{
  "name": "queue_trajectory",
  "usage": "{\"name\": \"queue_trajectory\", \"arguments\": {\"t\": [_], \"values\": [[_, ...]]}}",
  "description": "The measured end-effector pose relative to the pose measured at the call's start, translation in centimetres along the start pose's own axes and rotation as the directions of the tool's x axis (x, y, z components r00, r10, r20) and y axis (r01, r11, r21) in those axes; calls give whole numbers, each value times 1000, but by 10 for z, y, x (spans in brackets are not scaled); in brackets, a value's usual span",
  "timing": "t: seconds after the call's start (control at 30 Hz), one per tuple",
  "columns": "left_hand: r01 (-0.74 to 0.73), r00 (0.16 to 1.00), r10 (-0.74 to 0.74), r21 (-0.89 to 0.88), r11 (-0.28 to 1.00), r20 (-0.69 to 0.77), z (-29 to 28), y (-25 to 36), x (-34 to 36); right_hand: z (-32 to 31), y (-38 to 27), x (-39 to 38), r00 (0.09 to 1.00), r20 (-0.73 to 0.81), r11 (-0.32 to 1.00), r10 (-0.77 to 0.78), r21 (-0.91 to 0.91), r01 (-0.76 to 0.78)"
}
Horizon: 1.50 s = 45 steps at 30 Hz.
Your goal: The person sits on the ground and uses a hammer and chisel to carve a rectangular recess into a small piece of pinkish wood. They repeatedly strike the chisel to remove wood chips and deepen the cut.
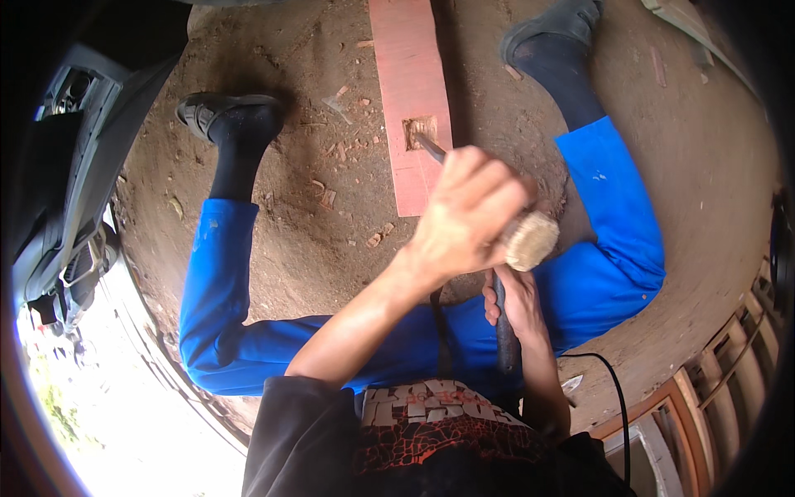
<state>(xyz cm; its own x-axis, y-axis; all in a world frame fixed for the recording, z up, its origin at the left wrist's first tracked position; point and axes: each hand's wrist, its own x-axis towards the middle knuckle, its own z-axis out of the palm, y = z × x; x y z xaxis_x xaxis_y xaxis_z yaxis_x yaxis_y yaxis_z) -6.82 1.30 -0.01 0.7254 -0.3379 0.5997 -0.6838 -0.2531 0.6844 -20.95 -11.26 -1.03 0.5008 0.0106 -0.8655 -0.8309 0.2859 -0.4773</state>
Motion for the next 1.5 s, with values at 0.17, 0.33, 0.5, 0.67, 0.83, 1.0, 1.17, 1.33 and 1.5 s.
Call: {"name": "queue_trajectory", "arguments": {"t": [0.17, 0.33, 0.5, 0.67, 0.83, 1.0, 1.17, 1.33, 1.5], "values": [[-99, 987, 96, 20, 995, 127, 22, -2, -10, 2, -10, -14, 994, -43, 945, -105, 307, 113], [-115, 993, 114, 64, 991, 26, 33, -4, -3, -5, -36, -19, 921, -103, 838, -375, 387, 384], [-93, 996, 93, 130, 987, 6, 47, -11, 2, -9, -63, -4, 790, -157, 757, -593, 225, 614], [-23, 998, 16, 115, 993, 64, 55, -11, 3, -2, -94, 6, 827, -273, 826, -491, 156, 542], [124, 957, -138, 68, 990, 257, 52, -46, -2, -16, -99, 15, 829, -240, 847, -504, 48, 529], [-52, 980, 40, 58, 997, 194, 54, -70, -7, -18, -98, 17, 798, -110, 800, -593, 35, 599], [-118, 992, 115, 61, 991, 60, 56, -68, -12, -28, -92, 17, 797, -3, 796, -604, -37, 604], [-205, 976, 201, 41, 978, 88, 54, -73, -25, -38, -71, 16, 827, 32, 815, -561, -152, 559], [-283, 953, 275, 48, 958, 130, 51, -76, -30, -24, -51, 7, 899, 28, 899, -437, 65, 434]]}}
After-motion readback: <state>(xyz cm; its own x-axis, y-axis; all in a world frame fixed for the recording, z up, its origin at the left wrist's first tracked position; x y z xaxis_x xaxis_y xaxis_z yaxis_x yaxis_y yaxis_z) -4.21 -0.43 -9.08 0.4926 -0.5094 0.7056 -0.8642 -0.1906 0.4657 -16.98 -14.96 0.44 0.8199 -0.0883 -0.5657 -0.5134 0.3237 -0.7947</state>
